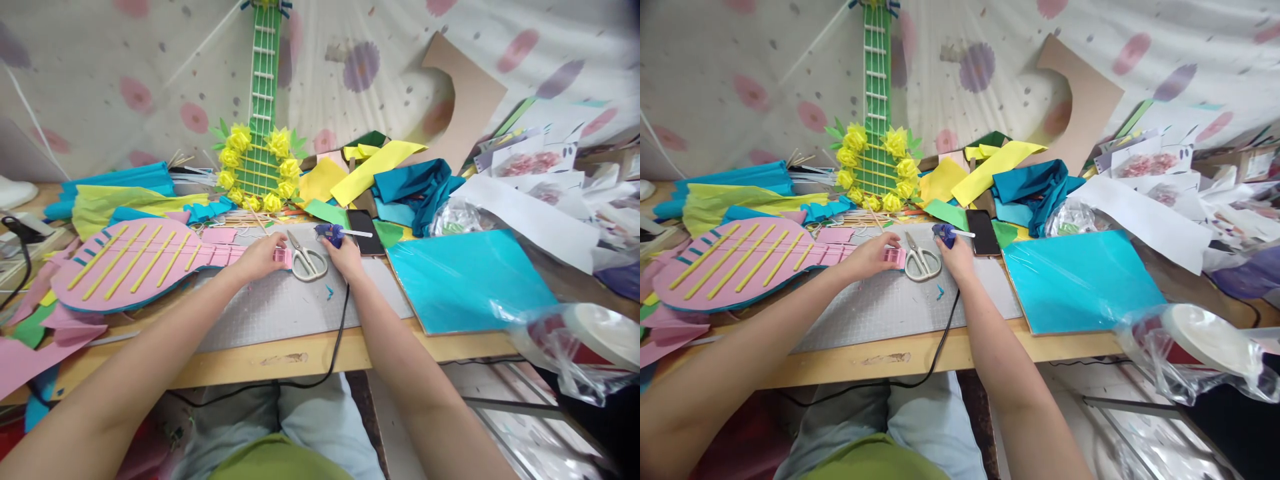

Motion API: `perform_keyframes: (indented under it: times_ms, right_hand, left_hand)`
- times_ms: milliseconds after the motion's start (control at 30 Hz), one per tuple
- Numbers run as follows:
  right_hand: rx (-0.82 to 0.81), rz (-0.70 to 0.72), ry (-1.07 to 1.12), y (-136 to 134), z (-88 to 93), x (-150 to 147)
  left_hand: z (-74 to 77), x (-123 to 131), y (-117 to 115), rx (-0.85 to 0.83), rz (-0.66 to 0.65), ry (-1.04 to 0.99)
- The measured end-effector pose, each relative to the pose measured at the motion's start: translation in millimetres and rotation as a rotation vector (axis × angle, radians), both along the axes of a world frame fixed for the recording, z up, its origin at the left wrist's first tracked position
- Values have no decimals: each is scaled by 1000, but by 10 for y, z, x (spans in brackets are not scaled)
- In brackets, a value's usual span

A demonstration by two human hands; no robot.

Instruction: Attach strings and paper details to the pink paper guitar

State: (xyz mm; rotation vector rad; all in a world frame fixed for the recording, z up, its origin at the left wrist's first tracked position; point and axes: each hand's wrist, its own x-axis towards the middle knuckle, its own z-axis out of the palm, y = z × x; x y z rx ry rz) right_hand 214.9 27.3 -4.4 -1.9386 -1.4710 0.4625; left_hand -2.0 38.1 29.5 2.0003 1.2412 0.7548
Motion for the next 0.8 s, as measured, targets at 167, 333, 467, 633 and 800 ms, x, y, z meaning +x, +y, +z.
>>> perform_keyframes:
  times_ms: [167,333,467,633,800]
  right_hand:
    - [-73,-53,-372,-196,232,65]
    - [-308,268,-449,-459,521,-49]
    - [16,572,-259,-381,393,-316]
    - [139,623,-181,-151,95,-528]
    - [150,564,-170,-116,-8,-574]
  left_hand:
    - [-14,-10,9,49,-18,127]
    - [-27,-26,26,86,-64,265]
    - [-23,-30,27,80,-85,326]
    - [-62,-52,51,105,-107,314]
    - [-78,-54,62,132,-108,347]
